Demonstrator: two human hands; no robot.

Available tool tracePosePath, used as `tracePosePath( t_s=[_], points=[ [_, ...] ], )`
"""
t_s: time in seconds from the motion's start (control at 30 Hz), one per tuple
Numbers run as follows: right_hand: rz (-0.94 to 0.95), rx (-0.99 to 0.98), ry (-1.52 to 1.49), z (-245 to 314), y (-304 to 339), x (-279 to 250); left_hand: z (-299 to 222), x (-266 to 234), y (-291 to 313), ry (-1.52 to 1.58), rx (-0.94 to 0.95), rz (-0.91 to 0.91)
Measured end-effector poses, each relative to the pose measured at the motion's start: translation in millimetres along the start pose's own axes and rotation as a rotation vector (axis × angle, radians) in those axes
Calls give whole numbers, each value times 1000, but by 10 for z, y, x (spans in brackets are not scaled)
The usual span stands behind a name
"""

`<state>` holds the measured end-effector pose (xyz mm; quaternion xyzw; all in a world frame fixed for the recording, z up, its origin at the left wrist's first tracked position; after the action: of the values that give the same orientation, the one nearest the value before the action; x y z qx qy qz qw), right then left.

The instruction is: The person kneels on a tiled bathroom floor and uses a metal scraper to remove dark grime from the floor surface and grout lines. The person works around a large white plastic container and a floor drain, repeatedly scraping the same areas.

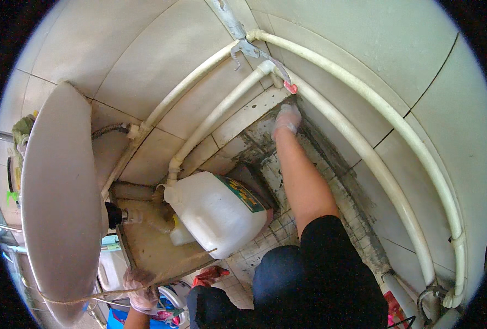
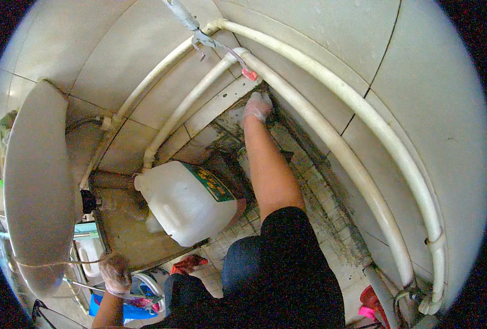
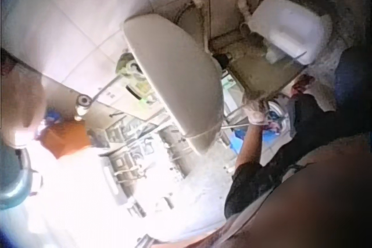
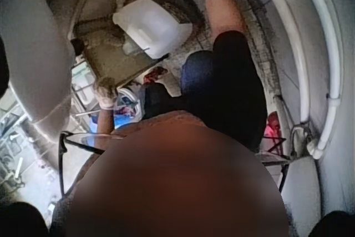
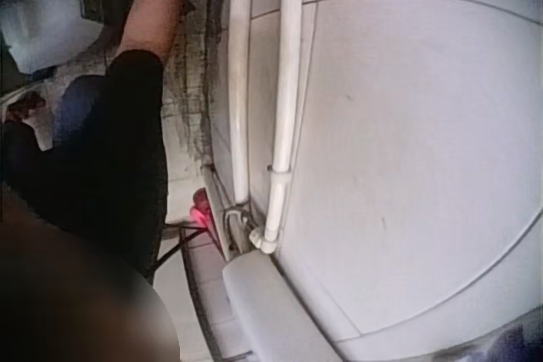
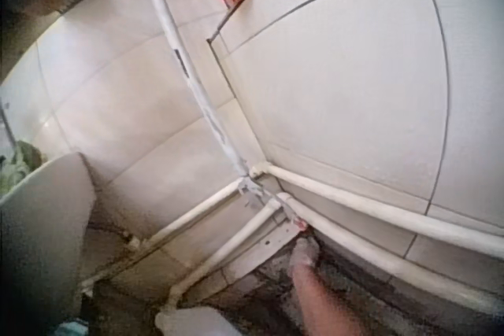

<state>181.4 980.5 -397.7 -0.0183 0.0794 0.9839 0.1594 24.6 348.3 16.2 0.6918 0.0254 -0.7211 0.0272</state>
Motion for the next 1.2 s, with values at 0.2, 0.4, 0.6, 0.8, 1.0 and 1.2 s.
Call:
tracePosePath(
  t_s=[0.2,0.4,0.6,0.8,1.0,1.2],
  points=[
    [31,242,-159,859,714,-445,105,-109,195,-31,-68,58],
    [123,15,51,1361,1021,-804,226,-172,277,3,-152,51],
    [38,-200,168,1538,814,-658,303,-377,92,-20,-82,-41],
    [445,-59,267,1870,1012,-4,299,-694,-120,-6,-11,-66],
    [211,-85,214,2852,1613,-462,559,-1171,138,-158,18,-40],
    [134,46,368,2453,1811,-477,1142,-1187,435,81,-154,171]
  ],
)
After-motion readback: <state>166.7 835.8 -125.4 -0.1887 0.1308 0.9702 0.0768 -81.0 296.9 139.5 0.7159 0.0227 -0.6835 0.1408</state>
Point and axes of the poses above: each hand's wrist, its own y-axis away from the middle knuckle, its own x-axis out of the palm, z = x × y, the point moved 9 cm from there along -y, towards the middle knuckle, and after that the axes turned 15 degrees about y, right-handed, at the moved point
